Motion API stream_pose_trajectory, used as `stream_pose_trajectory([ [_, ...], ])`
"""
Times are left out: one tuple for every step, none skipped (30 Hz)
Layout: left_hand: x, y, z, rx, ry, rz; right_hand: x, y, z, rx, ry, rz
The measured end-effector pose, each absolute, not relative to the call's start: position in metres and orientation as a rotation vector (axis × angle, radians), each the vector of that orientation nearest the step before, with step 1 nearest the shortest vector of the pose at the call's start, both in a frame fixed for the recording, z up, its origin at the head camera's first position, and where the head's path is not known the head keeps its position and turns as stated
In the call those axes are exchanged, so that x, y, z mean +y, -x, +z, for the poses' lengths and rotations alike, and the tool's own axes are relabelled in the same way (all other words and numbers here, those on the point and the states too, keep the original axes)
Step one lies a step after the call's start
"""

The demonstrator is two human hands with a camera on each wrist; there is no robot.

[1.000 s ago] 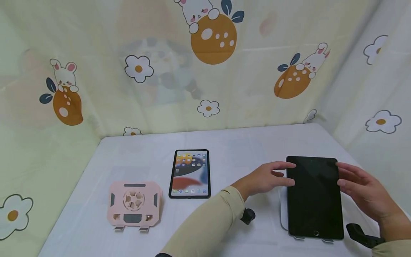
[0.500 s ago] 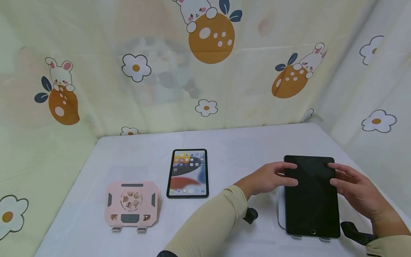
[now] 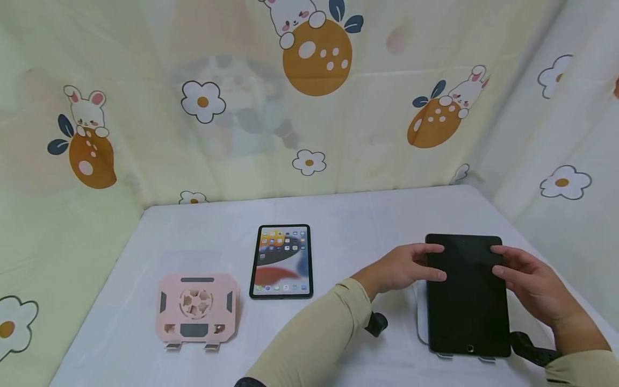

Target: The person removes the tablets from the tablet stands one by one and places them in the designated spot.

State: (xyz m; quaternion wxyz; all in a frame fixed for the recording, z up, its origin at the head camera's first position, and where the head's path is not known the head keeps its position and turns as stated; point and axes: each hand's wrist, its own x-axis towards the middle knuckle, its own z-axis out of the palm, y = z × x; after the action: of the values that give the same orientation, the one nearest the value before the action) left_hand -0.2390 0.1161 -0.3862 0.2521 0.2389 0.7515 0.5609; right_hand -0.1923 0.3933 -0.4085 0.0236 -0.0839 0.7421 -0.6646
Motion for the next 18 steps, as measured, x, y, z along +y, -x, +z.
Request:
stream_pose_trajectory([
  [0.116,0.239,-0.386,2.043,-0.646,1.524,0.393,0.192,-0.408,2.305,0.255,-2.055],
  [0.116,0.239,-0.385,2.045,-0.643,1.521,0.391,0.191,-0.407,2.319,0.237,-2.050],
  [0.115,0.239,-0.385,2.048,-0.640,1.517,0.390,0.190,-0.406,2.332,0.229,-2.040],
  [0.114,0.239,-0.384,2.048,-0.636,1.515,0.389,0.190,-0.405,2.349,0.233,-2.026],
  [0.113,0.238,-0.384,2.051,-0.632,1.512,0.388,0.189,-0.404,2.381,0.238,-1.995],
  [0.112,0.238,-0.383,2.050,-0.632,1.511,0.387,0.188,-0.402,2.421,0.233,-1.959],
  [0.111,0.238,-0.382,2.047,-0.632,1.513,0.386,0.187,-0.400,2.469,0.231,-1.917],
  [0.110,0.238,-0.381,2.044,-0.635,1.515,0.385,0.187,-0.398,2.510,0.217,-1.881],
  [0.108,0.238,-0.380,2.041,-0.637,1.517,0.385,0.186,-0.396,2.545,0.225,-1.845],
  [0.107,0.238,-0.378,2.038,-0.637,1.522,0.385,0.185,-0.394,2.581,0.233,-1.803],
  [0.106,0.239,-0.377,2.035,-0.637,1.526,0.384,0.185,-0.391,2.617,0.232,-1.760],
  [0.104,0.239,-0.375,2.030,-0.638,1.532,0.384,0.184,-0.389,2.635,0.230,-1.734],
  [0.103,0.239,-0.374,2.029,-0.634,1.535,0.383,0.183,-0.387,2.650,0.237,-1.709],
  [0.102,0.239,-0.373,2.030,-0.636,1.537,0.383,0.182,-0.385,2.654,0.237,-1.699],
  [0.100,0.239,-0.372,2.028,-0.639,1.539,0.382,0.181,-0.384,2.663,0.246,-1.683],
  [0.099,0.238,-0.371,2.025,-0.646,1.540,0.381,0.180,-0.382,2.667,0.250,-1.676],
  [0.098,0.238,-0.371,2.024,-0.654,1.539,0.380,0.179,-0.380,2.652,0.261,-1.698],
  [0.096,0.238,-0.370,2.024,-0.663,1.538,0.378,0.178,-0.379,2.631,0.268,-1.730],
])
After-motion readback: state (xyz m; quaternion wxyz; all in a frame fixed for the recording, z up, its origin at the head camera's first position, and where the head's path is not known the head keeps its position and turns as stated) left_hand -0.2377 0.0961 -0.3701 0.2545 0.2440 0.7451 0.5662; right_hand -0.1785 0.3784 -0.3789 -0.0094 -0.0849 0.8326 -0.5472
